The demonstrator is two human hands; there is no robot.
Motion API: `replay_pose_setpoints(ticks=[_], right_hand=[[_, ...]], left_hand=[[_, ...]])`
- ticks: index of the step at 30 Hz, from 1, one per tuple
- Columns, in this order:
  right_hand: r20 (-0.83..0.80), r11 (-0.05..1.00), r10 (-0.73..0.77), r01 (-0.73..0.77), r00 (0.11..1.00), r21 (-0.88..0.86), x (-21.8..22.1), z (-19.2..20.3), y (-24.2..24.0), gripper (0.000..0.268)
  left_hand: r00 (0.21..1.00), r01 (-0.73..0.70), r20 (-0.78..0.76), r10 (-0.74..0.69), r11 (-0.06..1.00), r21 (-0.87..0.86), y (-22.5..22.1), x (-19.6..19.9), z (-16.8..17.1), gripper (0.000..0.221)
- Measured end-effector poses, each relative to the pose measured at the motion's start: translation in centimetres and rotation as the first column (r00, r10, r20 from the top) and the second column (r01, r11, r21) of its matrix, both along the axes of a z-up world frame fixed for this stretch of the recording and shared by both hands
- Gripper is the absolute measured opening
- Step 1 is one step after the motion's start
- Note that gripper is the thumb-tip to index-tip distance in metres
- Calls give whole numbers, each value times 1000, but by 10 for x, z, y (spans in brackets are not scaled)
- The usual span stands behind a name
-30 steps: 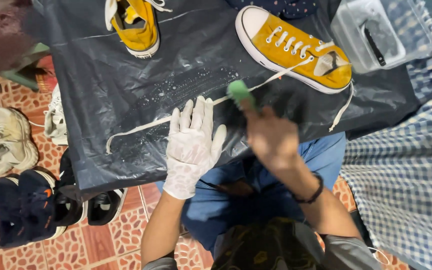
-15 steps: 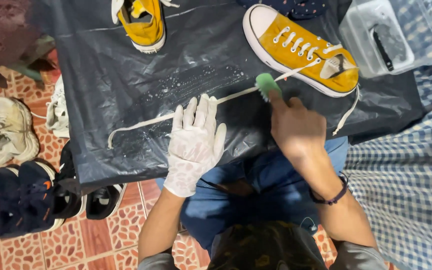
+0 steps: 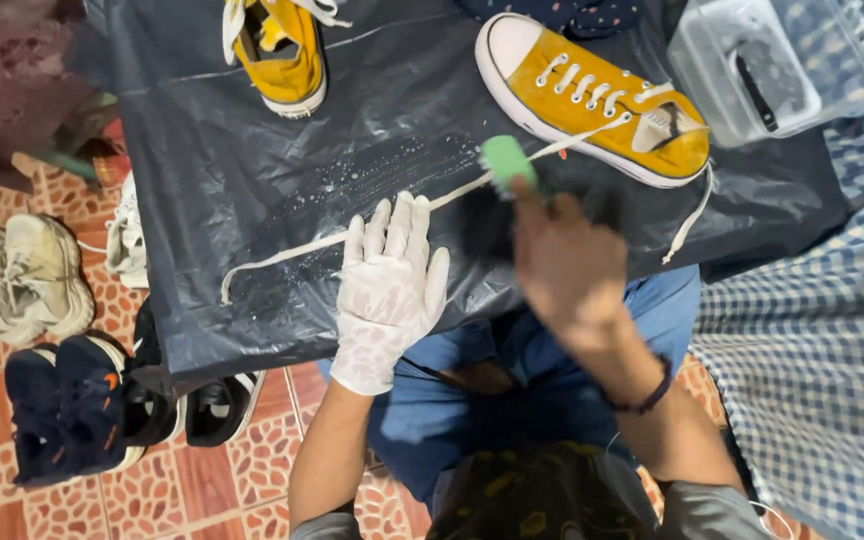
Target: Cleaning a white shoelace using a small brush and cleaning solution on a protective plastic sheet.
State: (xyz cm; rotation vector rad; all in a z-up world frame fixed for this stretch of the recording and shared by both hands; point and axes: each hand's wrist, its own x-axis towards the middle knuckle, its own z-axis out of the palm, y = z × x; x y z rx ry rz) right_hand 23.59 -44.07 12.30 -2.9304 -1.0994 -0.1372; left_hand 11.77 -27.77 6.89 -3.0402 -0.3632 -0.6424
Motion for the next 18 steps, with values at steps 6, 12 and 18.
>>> replay_pose_setpoints(ticks=[6,12,18], right_hand=[[251,983,144,-169,957,79,-12,-28,14,48],[-97,985,-106,91,990,-146,20,6,0,56],[115,981,195,-193,974,-29,-19,-26,24,80]], left_hand=[[1000,7,-14,-7,1000,11,1,1,2,61],[1000,13,9,-13,1000,28,0,0,4,60],[1000,16,3,-16,1000,18,0,-1,1,60]])
